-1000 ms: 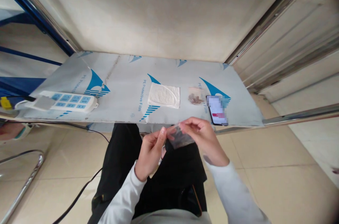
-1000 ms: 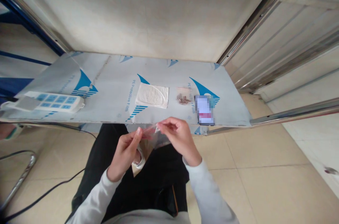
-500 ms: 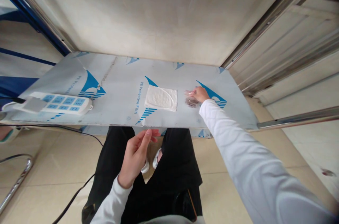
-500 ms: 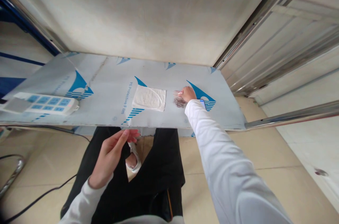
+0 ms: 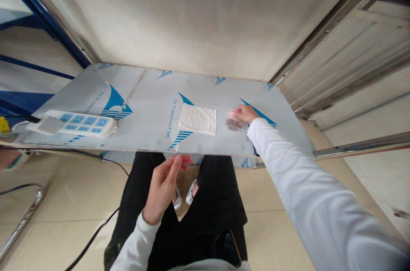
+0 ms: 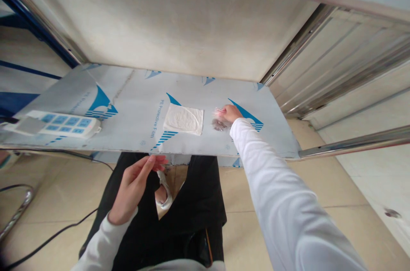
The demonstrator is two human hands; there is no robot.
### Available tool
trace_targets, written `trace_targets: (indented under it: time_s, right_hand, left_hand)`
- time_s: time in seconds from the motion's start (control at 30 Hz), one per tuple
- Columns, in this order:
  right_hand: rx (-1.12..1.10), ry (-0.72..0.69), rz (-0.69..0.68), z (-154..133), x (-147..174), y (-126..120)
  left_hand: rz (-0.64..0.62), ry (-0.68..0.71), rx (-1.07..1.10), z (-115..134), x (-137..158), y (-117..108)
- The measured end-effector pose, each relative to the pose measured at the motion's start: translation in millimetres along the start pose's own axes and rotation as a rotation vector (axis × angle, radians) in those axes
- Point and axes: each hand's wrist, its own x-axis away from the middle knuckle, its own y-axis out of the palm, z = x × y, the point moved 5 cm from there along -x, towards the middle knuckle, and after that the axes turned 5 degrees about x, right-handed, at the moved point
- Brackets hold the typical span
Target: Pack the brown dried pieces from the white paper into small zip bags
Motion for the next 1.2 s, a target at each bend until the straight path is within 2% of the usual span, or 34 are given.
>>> trace_targets:
  time_s: [0.1, 0.17, 0.23, 0.3, 0.4, 0.5, 0.57, 0.67, 0.73, 0.83, 1.0, 1.1, 1.2]
  right_hand:
    - [-0.068, -0.048, 0.059, -7.2, 11.0, -29.6]
    - [-0.143, -0.112, 0.114, -25.0, 19.7, -51.8]
    - [-0.292, -0.215, 0.175, -57.6, 27.8, -70.6]
    - [-0.479, -0.333, 0.204, -103.5, 33.2, -79.9]
    - [-0.678, -0.431, 0.134, -185.4, 31.4, -70.0]
    - [-0.722, -0.442, 0.061, -261.7, 17.8, -47.6]
    - [-0.673, -0.435, 0.135, -298.7, 5.5, -39.6]
    - [-0.564, -0.501, 0.309, -334.7, -6.1, -34.9]
    - [-0.434, -0.59, 0.33, -350.7, -5.3, -23.6]
    - [-0.246, -0.656, 0.26, -361.7, 7.1, 11.5]
    - [-0.211, -0.712, 0.179, -357.9, 39.3, 67.0]
    - [-0.246, -0.724, 0.164, -349.0, 50.4, 77.4]
    - [-0.3, -0.679, 0.16, -340.1, 49.5, 76.5]
  left_hand:
    - [0.013, 0.004, 0.021, -0.9, -0.7, -4.6]
    - [0.022, 0.006, 0.032, -1.5, -1.1, -7.3]
    - [0.032, 0.01, 0.043, -1.7, -1.4, -10.4]
    - [0.05, 0.018, 0.054, -1.4, -1.6, -15.8]
    - [0.095, 0.033, 0.075, -1.3, -0.4, -30.6]
    - [0.164, 0.023, 0.093, -3.5, 5.3, -51.9]
    - [0.223, 0.02, 0.101, -5.7, 11.6, -66.6]
    - [0.302, 0.025, 0.121, -10.3, 20.5, -83.4]
    - [0.336, 0.02, 0.135, -14.6, 23.6, -89.8]
    - [0.348, 0.017, 0.129, -19.6, 23.3, -93.3]
    - [0.34, 0.02, 0.095, -23.6, 19.9, -94.3]
    - [0.345, 0.011, 0.098, -25.9, 19.6, -94.4]
    - [0.34, 0.006, 0.09, -27.6, 19.9, -93.0]
